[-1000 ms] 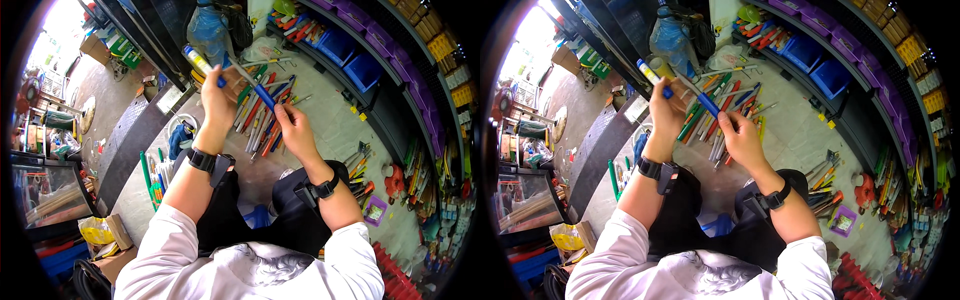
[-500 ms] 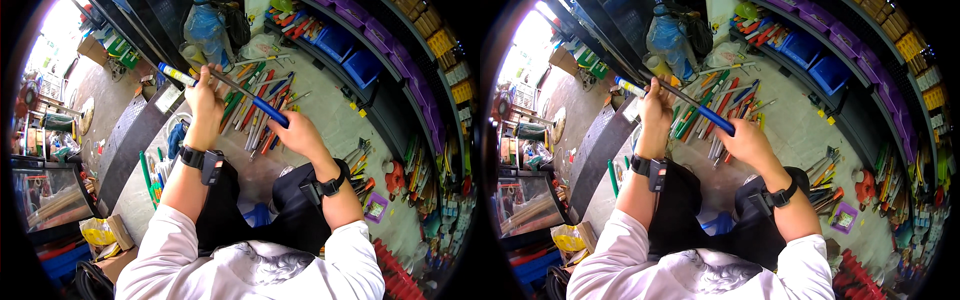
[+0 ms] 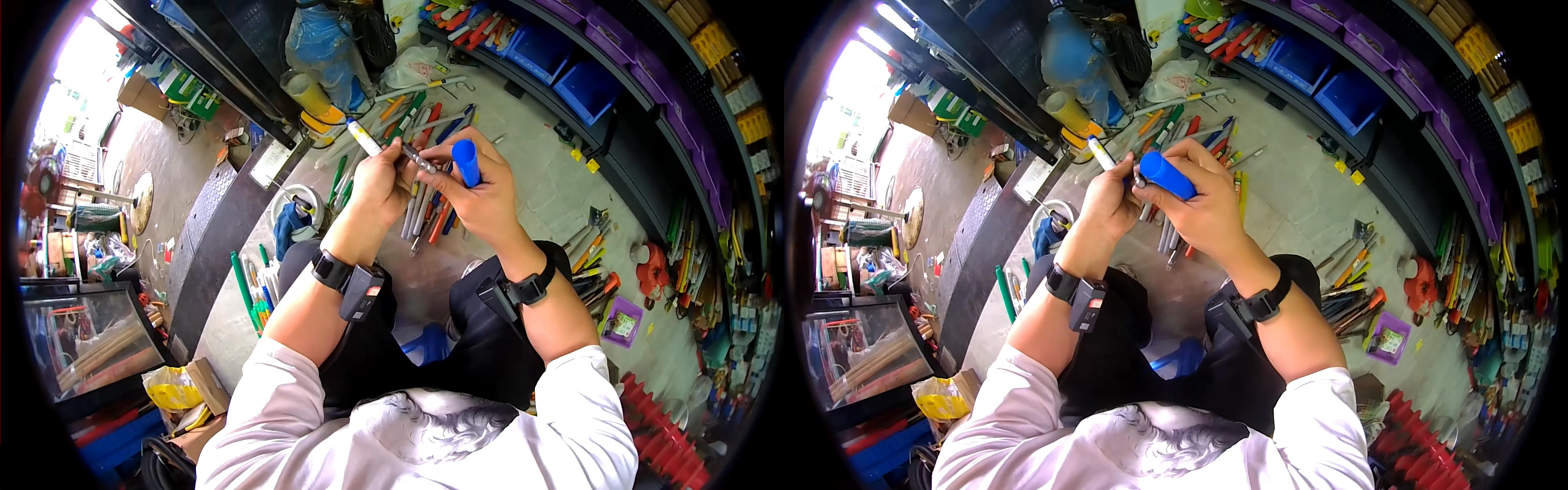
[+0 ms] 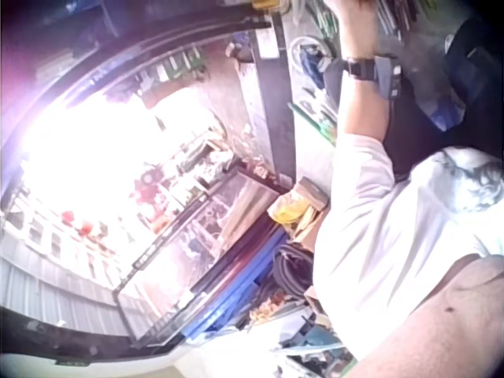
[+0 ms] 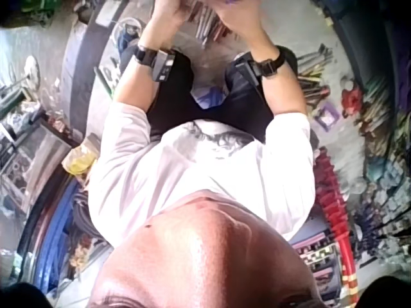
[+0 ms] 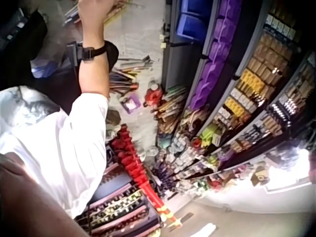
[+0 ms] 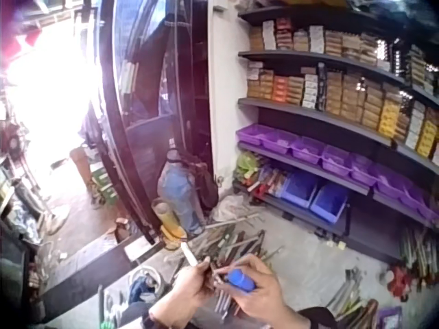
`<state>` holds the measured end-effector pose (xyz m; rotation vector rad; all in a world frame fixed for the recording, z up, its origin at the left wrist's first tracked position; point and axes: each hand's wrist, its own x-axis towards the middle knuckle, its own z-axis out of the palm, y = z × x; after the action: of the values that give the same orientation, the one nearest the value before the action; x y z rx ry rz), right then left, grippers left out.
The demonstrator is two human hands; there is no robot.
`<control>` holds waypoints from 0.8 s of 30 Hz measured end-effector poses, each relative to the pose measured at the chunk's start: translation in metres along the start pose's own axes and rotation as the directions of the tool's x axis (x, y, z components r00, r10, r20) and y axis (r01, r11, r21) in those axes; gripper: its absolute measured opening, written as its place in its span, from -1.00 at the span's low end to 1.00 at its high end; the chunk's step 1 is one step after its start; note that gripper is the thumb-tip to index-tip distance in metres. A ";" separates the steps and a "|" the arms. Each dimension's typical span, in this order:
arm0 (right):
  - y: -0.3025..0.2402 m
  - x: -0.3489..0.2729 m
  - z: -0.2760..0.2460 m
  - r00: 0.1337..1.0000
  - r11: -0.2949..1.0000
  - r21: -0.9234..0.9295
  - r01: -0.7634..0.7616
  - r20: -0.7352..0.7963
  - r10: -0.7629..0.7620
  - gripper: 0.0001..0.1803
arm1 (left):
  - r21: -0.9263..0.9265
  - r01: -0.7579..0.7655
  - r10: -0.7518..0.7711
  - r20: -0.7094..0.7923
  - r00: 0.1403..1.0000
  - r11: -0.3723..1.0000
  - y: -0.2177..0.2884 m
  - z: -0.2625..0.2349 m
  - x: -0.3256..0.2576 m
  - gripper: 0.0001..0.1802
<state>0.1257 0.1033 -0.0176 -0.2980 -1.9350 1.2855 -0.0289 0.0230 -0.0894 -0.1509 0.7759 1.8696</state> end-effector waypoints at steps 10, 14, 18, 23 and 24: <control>0.001 -0.004 -0.019 0.994 0.990 0.097 0.103 -0.052 -0.099 -0.75 | 0.934 -0.341 0.310 0.297 0.903 0.101 0.003 0.033 -0.032 -0.65; 0.004 -0.007 -0.025 0.986 0.984 0.078 0.163 -0.048 -0.160 -0.71 | 0.802 -0.559 0.254 0.508 0.823 0.209 0.003 0.060 -0.055 -0.62; 0.000 -0.006 -0.024 0.990 0.993 0.034 0.117 -0.090 -0.113 -0.77 | 0.816 -0.578 0.271 0.551 0.789 0.026 0.001 0.059 -0.059 -0.54; 0.004 0.002 -0.024 0.949 0.966 0.125 -0.225 -0.199 0.246 -0.71 | 0.686 -0.652 0.528 0.442 0.725 0.322 -0.006 0.061 -0.050 -0.73; 0.008 0.004 -0.030 0.958 0.975 -0.041 -0.220 -0.197 0.208 -0.64 | 0.652 -0.652 0.586 0.372 0.720 0.387 -0.002 0.057 -0.045 -0.74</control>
<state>0.1424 0.1298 -0.0163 -0.6552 -1.8169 1.2827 0.0060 0.0211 -0.0260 0.8903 1.6698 2.0167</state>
